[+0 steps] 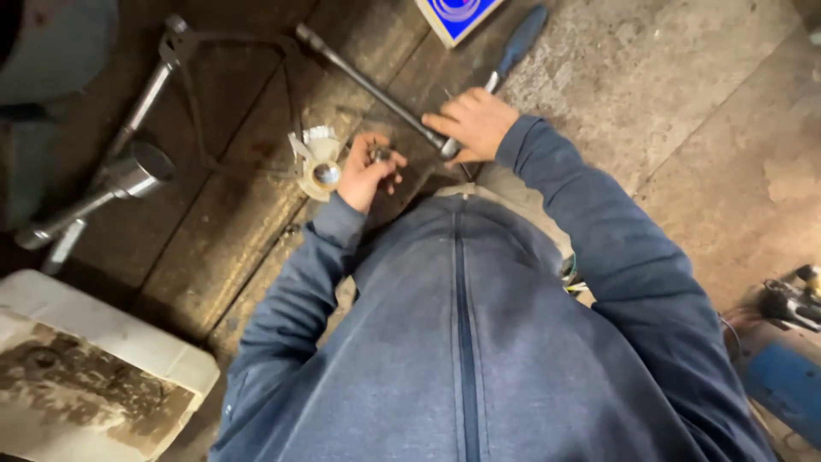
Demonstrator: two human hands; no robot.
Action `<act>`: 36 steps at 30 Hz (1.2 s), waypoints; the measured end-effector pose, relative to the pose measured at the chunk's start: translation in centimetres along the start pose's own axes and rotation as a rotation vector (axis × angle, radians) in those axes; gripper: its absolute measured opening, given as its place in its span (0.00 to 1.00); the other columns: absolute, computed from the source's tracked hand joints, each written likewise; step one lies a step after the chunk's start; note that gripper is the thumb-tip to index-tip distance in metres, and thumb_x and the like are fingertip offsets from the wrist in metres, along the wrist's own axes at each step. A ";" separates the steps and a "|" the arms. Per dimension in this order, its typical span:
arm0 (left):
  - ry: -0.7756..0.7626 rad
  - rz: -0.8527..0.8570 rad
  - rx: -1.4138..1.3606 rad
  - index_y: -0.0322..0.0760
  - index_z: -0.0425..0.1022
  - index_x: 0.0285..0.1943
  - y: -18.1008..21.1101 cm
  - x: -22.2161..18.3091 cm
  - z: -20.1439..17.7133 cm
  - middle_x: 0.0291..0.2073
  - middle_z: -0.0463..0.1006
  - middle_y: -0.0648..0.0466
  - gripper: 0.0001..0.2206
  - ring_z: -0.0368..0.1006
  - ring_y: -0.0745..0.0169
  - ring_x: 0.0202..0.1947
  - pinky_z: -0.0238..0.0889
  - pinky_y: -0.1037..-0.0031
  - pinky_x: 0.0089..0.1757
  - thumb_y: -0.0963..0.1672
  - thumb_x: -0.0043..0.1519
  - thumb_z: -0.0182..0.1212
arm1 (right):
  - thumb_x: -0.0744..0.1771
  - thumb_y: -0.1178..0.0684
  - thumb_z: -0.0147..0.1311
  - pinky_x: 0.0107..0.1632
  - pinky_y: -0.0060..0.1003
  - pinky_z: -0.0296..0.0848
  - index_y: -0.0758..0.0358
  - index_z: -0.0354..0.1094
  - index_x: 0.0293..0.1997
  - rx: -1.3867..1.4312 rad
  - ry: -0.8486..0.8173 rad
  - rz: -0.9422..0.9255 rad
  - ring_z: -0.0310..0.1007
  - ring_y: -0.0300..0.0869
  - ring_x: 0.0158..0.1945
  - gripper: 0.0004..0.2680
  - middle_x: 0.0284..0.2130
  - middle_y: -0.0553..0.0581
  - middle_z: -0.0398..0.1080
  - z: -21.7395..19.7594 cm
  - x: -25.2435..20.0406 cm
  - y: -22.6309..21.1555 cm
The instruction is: The person sits on the floor in front of an electric motor mounted on a metal stand, picks a socket from a shelf bin of sockets and extensions, fits it onto a long breaker bar, and repeatedly turns the bar on a bolt at the motor's shaft end, repositioning the tool between turns.
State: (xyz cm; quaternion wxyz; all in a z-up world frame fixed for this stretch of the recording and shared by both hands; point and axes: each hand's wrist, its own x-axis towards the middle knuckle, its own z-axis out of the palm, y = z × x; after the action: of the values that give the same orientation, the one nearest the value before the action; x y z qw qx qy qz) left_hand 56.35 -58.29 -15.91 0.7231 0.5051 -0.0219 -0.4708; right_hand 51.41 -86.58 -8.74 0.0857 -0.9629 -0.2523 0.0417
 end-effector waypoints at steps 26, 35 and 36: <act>0.019 0.105 1.590 0.48 0.76 0.48 15.2 10.7 29.2 0.37 0.80 0.51 0.16 0.77 0.46 0.30 0.69 0.56 0.27 0.49 0.51 0.65 | 0.70 0.32 0.56 0.55 0.43 0.80 0.66 0.71 0.58 1.519 -0.271 -0.547 0.82 0.51 0.51 0.23 0.49 0.60 0.79 -18.5 -19.6 31.3; -0.483 -0.100 1.657 0.55 0.76 0.43 14.2 20.3 44.3 0.33 0.81 0.54 0.12 0.77 0.44 0.28 0.69 0.53 0.27 0.55 0.56 0.60 | 0.66 0.36 0.61 0.39 0.32 0.73 0.69 0.69 0.57 1.705 -0.773 -0.061 0.74 0.38 0.35 0.23 0.33 0.55 0.74 -21.3 -33.9 42.5; -0.535 -0.064 1.645 0.54 0.75 0.41 14.8 20.7 45.4 0.32 0.81 0.54 0.11 0.78 0.45 0.29 0.69 0.53 0.27 0.54 0.56 0.60 | 0.67 0.40 0.60 0.37 0.33 0.71 0.68 0.66 0.61 1.690 -0.779 -0.028 0.73 0.38 0.33 0.22 0.31 0.55 0.73 -22.4 -34.7 43.0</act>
State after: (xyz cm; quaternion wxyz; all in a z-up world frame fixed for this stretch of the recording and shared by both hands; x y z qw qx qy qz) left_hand 54.57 -104.36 8.24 0.0851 0.7405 -0.5107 -0.4284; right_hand 44.63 -143.84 6.53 0.6683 -0.4958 -0.1609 0.5307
